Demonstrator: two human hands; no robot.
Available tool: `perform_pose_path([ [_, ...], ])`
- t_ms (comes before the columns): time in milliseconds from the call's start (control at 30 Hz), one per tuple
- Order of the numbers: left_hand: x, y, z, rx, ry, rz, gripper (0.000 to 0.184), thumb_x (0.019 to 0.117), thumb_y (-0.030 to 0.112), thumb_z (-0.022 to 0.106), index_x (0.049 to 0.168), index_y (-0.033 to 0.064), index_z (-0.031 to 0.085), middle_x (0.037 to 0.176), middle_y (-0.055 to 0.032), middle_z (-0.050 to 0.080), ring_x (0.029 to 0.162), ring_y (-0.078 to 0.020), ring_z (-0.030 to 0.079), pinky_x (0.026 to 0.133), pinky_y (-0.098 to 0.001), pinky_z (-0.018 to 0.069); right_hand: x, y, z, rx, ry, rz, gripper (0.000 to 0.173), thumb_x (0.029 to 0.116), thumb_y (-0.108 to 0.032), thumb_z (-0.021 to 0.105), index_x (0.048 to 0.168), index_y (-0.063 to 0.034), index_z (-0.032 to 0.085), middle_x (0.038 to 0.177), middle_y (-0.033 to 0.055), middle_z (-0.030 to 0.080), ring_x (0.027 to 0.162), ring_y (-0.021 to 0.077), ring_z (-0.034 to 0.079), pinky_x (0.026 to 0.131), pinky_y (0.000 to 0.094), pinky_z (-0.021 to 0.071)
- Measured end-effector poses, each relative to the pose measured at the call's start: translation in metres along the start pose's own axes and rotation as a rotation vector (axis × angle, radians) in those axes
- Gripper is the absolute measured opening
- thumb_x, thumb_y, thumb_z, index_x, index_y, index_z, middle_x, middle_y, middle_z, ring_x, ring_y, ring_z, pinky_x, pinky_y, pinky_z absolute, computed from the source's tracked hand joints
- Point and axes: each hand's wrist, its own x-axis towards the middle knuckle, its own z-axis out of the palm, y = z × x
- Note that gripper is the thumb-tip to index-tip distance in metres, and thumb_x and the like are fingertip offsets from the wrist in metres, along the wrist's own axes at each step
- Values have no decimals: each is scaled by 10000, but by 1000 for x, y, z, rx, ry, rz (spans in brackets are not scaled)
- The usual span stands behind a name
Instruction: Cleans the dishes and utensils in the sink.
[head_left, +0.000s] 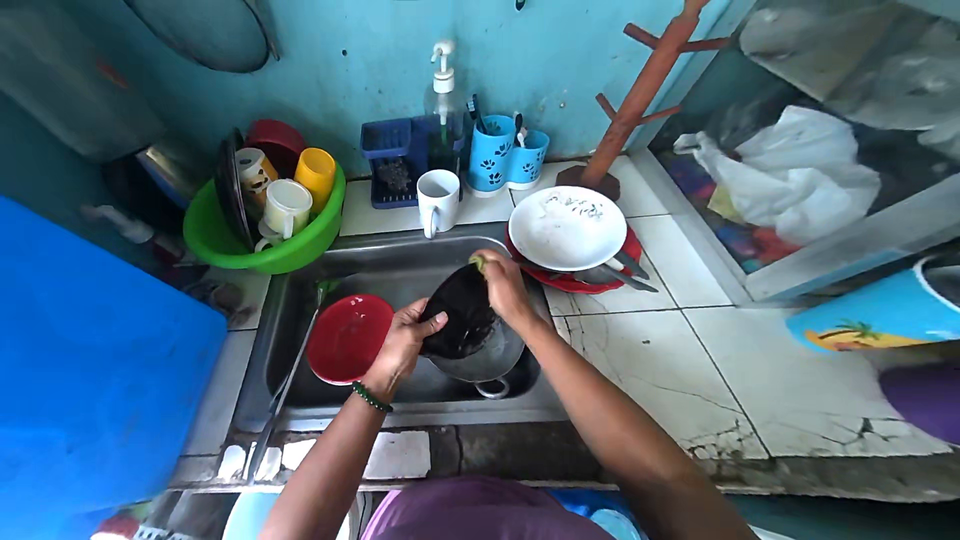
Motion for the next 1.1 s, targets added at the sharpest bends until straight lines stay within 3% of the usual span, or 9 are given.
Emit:
perform_pose_path([
  [133, 5, 10, 2, 135, 8, 28, 182, 1020, -7, 523, 1025, -10, 706, 869, -12, 707, 818, -52, 661, 803, -255, 561, -2, -17, 17, -249, -10, -600, 276, 879, -30, 490, 961, 23, 747, 931, 210, 699, 943, 400, 668, 877, 571, 499],
  [267, -5, -3, -3, -30, 70, 129, 224, 982, -33, 473, 1032, -5, 690, 890, -14, 728, 838, -71, 692, 825, -285, 587, 5, -4, 2, 180, -5, 145, 416, 1095, -108, 238, 1260, 47, 587, 1138, 206, 618, 998, 260, 587, 846, 457, 495],
  [333, -8, 0, -4, -25, 38, 89, 215, 973, -43, 472, 1069, -11, 662, 895, -7, 723, 835, -62, 693, 822, -272, 590, 4, -2, 6, 157, 24, 216, 407, 1109, -128, 263, 1245, 55, 599, 1127, 236, 618, 1003, 308, 592, 855, 509, 487],
  [500, -4, 11, 1, 116, 39, 39, 207, 1020, -20, 500, 1059, -25, 703, 888, -16, 716, 834, -48, 671, 819, -251, 566, -3, -24, 24, -208, 30, -552, 255, 875, -27, 474, 875, 36, 721, 874, 201, 699, 896, 382, 677, 886, 550, 500],
  [700, -12, 2, -11, -24, 56, 147, 221, 956, -34, 479, 998, 29, 687, 864, 15, 725, 816, -55, 691, 812, -268, 588, 1, -7, 8, 202, 70, 257, 425, 1122, -161, 252, 1237, 45, 605, 1120, 215, 620, 1004, 285, 597, 858, 495, 495],
  [867, -4, 11, -3, 157, 12, 76, 185, 1001, -26, 524, 1016, -6, 707, 880, 2, 715, 836, -38, 668, 827, -252, 564, -7, -30, 27, -273, 55, -581, 251, 872, -57, 473, 810, 27, 701, 802, 187, 677, 837, 380, 670, 823, 549, 498],
  [967, -7, 3, -4, 63, 76, 170, 225, 974, -41, 509, 1013, -9, 728, 882, -13, 735, 839, -60, 690, 823, -270, 581, -1, -27, 12, 17, 38, -179, 319, 1000, 35, 377, 1025, 137, 679, 980, 255, 685, 960, 338, 660, 897, 481, 513],
  [1033, -11, -1, -7, -47, 95, 198, 247, 952, -40, 482, 964, 31, 718, 848, 9, 735, 803, -58, 694, 794, -271, 590, 5, -16, 9, 281, 113, 281, 390, 1108, -164, 279, 1111, 19, 623, 953, 111, 609, 846, 171, 586, 744, 380, 506],
  [1100, -13, 1, -10, -49, 61, 164, 225, 952, -39, 481, 991, 27, 692, 858, 8, 732, 812, -58, 698, 804, -268, 593, 1, -17, 7, 264, 107, 396, 403, 1131, -222, 276, 1165, 10, 604, 989, 145, 592, 853, 216, 567, 717, 423, 489],
])
